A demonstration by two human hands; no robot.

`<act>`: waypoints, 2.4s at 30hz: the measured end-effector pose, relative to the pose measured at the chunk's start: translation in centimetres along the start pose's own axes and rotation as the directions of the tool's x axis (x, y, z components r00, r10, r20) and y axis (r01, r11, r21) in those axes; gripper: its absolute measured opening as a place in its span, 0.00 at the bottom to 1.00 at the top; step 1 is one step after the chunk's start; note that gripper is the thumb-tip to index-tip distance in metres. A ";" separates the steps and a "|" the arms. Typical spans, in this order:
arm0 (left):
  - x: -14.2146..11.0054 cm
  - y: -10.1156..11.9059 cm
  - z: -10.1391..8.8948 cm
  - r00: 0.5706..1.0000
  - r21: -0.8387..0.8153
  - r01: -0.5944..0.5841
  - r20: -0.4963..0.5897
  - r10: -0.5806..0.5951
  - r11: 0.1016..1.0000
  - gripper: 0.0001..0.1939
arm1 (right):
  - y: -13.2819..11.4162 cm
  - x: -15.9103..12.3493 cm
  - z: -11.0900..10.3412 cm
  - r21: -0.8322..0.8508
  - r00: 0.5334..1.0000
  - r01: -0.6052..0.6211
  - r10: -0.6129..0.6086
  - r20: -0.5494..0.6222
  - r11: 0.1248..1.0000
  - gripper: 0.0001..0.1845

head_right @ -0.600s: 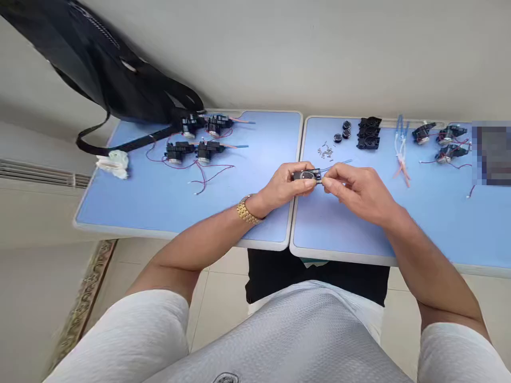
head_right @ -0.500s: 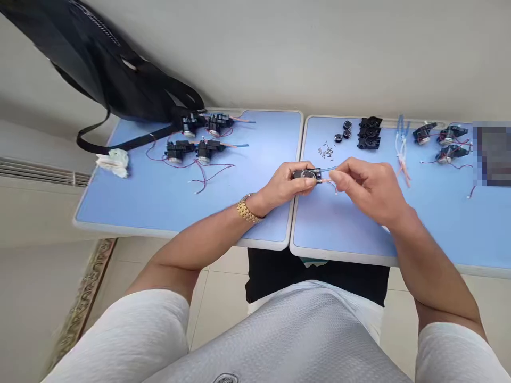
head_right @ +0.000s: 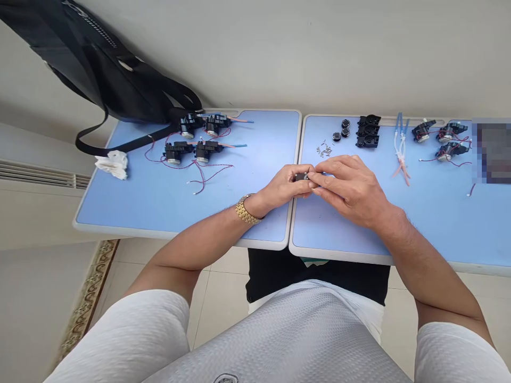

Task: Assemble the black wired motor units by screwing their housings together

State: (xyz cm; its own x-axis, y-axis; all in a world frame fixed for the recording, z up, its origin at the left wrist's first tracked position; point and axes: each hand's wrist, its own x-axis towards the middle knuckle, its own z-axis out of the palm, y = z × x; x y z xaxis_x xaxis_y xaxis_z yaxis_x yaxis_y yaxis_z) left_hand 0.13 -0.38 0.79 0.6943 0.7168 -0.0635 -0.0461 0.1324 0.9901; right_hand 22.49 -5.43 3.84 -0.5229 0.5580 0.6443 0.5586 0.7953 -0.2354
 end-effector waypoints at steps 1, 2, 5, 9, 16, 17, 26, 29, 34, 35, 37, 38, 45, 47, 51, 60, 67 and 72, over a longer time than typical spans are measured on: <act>0.0 0.0 -0.1 1.000 -0.025 0.000 0.020 0.000 1.000 0.24 | 0.1 0.0 0.0 0.004 1.000 0.001 -0.001 -0.003 1.000 0.14; 0.0 0.0 -0.1 0.999 -0.051 0.003 0.039 -0.001 0.999 0.24 | 0.1 0.0 0.0 0.005 1.000 0.004 -0.004 -0.003 1.000 0.14; -0.1 -0.1 -0.3 0.996 -0.127 0.023 0.085 -0.012 0.992 0.24 | 0.3 -0.1 0.0 0.020 1.000 0.003 -0.003 -0.015 1.000 0.16; 0.0 -0.3 -0.3 0.995 -0.223 0.054 0.099 -0.033 0.973 0.25 | 0.4 -0.1 0.2 0.103 0.997 -0.038 0.045 -0.061 0.994 0.17; 0.2 -0.1 0.0 0.990 -0.269 0.127 0.092 -0.106 0.955 0.24 | 0.0 -0.4 0.7 0.224 0.980 -0.156 0.179 -0.090 0.962 0.20; 0.2 0.0 0.0 0.991 -0.263 0.119 0.094 -0.098 0.957 0.24 | -0.1 -0.4 0.7 0.238 0.977 -0.168 0.194 -0.091 0.957 0.21; 0.0 0.4 -0.1 0.987 -0.281 0.140 0.112 -0.112 0.950 0.28 | -0.1 -0.2 0.5 0.304 0.952 -0.250 0.291 -0.097 0.919 0.19; 0.1 0.4 -0.1 0.983 -0.303 0.154 0.140 -0.116 0.940 0.30 | -0.1 -0.2 0.4 0.302 0.950 -0.259 0.299 -0.092 0.917 0.17; 0.2 0.3 -0.1 0.983 -0.308 0.148 0.153 -0.104 0.940 0.30 | 0.0 -0.2 0.0 0.291 0.945 -0.302 0.326 -0.037 0.908 0.14; 0.2 0.2 -0.2 0.982 -0.313 0.146 0.161 -0.099 0.939 0.30 | 0.1 -0.2 -0.1 0.291 0.945 -0.306 0.327 -0.026 0.907 0.14; 0.3 0.2 -0.3 0.980 -0.313 0.145 0.178 -0.092 0.939 0.29 | 0.1 -0.1 -0.2 0.294 0.947 -0.303 0.321 -0.012 0.906 0.13; 0.3 0.2 -0.4 0.979 -0.305 0.144 0.183 -0.090 0.941 0.29 | 0.2 -0.1 -0.3 0.298 0.949 -0.298 0.314 -0.008 0.907 0.13; 0.2 0.5 -1.0 0.977 -0.220 0.118 0.198 -0.074 0.968 0.30 | 0.4 -0.2 -0.4 0.321 0.950 -0.300 0.314 0.009 0.899 0.12; 0.2 0.5 -1.1 0.976 -0.193 0.111 0.207 -0.070 0.975 0.31 | 0.5 -0.3 -0.4 0.329 0.952 -0.292 0.306 0.008 0.898 0.13; 0.1 0.5 -1.4 0.970 -0.128 0.109 0.231 -0.077 0.986 0.31 | 0.8 -0.5 -0.3 0.300 0.954 -0.292 0.297 0.028 0.908 0.10; 0.2 -0.1 -1.9 0.966 -0.022 0.050 0.255 -0.043 0.999 0.30 | 0.4 -0.3 -0.6 0.299 0.942 -0.329 0.331 0.046 0.895 0.08; 0.3 0.3 -1.5 0.982 0.090 0.000 0.186 -0.017 0.996 0.31 | 1.1 -0.8 -0.4 0.083 0.979 -0.204 0.201 0.041 0.975 0.08; 0.4 0.2 -1.5 0.986 0.136 0.020 0.163 -0.043 0.990 0.28 | 0.9 -0.7 -0.7 -0.039 0.989 -0.086 0.090 0.114 0.996 0.07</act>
State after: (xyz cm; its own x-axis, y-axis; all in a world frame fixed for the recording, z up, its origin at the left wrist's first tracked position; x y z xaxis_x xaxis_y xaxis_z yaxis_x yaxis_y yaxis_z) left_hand -0.68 0.96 0.80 0.8036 0.5891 -0.0846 0.0663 0.0526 0.9964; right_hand 23.81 -5.23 3.71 -0.5405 0.6508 0.5332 0.6265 0.7344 -0.2612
